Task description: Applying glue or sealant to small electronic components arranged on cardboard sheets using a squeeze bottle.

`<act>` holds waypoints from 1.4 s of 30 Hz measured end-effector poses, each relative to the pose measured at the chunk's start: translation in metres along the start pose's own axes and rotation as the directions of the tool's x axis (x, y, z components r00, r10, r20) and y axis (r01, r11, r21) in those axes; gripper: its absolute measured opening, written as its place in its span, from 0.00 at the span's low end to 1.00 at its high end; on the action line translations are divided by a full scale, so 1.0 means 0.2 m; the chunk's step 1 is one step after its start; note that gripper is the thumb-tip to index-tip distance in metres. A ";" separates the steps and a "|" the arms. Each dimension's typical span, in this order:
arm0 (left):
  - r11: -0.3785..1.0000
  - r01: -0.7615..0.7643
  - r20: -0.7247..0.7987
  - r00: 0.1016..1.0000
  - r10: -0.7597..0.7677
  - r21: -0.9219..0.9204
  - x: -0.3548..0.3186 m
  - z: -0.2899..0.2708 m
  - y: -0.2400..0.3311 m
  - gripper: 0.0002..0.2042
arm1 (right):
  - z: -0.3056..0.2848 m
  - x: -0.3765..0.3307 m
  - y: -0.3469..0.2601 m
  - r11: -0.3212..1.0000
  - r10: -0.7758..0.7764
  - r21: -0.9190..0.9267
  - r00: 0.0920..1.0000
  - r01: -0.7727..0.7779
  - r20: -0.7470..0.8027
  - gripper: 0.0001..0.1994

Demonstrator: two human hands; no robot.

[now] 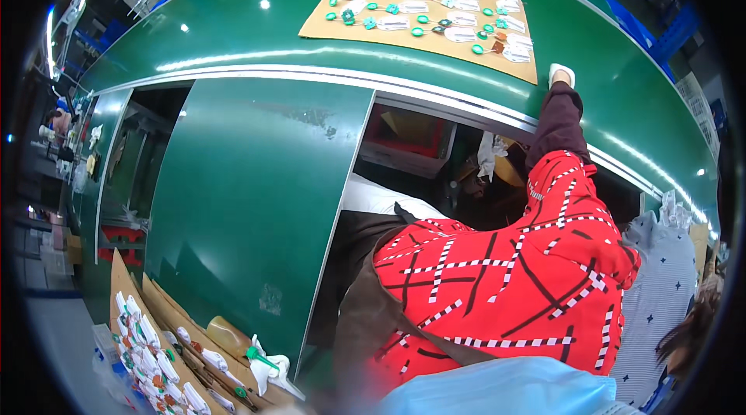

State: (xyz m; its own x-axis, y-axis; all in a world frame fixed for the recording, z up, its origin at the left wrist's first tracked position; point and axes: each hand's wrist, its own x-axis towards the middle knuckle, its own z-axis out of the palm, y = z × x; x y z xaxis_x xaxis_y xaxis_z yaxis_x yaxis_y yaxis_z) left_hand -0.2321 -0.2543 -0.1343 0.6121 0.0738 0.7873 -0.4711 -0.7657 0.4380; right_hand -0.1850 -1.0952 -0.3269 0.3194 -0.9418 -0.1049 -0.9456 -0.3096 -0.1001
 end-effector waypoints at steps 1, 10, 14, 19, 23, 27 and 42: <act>0.997 -0.054 -0.014 0.998 0.055 0.051 0.02 0.06 0.04 0.14 | 0.00 0.00 0.06 1.000 0.002 -0.009 1.000 -0.002 0.019 0.20; 0.904 0.384 0.283 0.902 -0.325 -0.188 0.23 0.87 -0.14 0.15 | -0.14 -0.09 -0.13 0.929 0.093 0.338 0.980 -0.149 0.176 0.18; 0.923 0.377 0.338 0.881 -0.332 -0.074 0.19 1.05 -0.30 0.16 | -0.15 -0.03 -0.19 0.925 0.111 0.329 0.964 -0.189 0.241 0.20; 0.801 0.559 0.288 0.819 -0.496 -0.212 0.18 1.05 -0.46 0.18 | -0.25 0.03 -0.16 0.998 0.025 0.044 0.959 -0.039 0.282 0.21; 0.802 0.554 0.295 0.823 -0.486 -0.222 0.17 1.05 -0.47 0.18 | -0.32 -0.05 -0.14 1.000 0.008 0.011 0.957 -0.011 0.289 0.20; 0.771 0.593 0.305 0.797 -0.521 -0.233 0.18 0.99 -0.44 0.18 | -0.20 0.14 0.00 0.994 -0.102 0.050 0.966 0.092 0.237 0.10; 0.727 0.630 0.340 0.770 -0.539 -0.274 0.18 0.95 -0.31 0.19 | -0.19 -0.32 0.03 -0.054 -0.330 0.948 0.902 -0.312 0.278 0.12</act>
State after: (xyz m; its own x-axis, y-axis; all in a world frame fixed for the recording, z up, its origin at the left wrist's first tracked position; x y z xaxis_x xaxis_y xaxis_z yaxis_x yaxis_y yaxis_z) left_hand -0.0599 -0.3255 -0.2152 0.9417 0.2522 0.2228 -0.1310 -0.3353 0.9330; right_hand -0.2133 -1.0416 -0.2825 0.6175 -0.7108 -0.3370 0.0101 0.4355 -0.9001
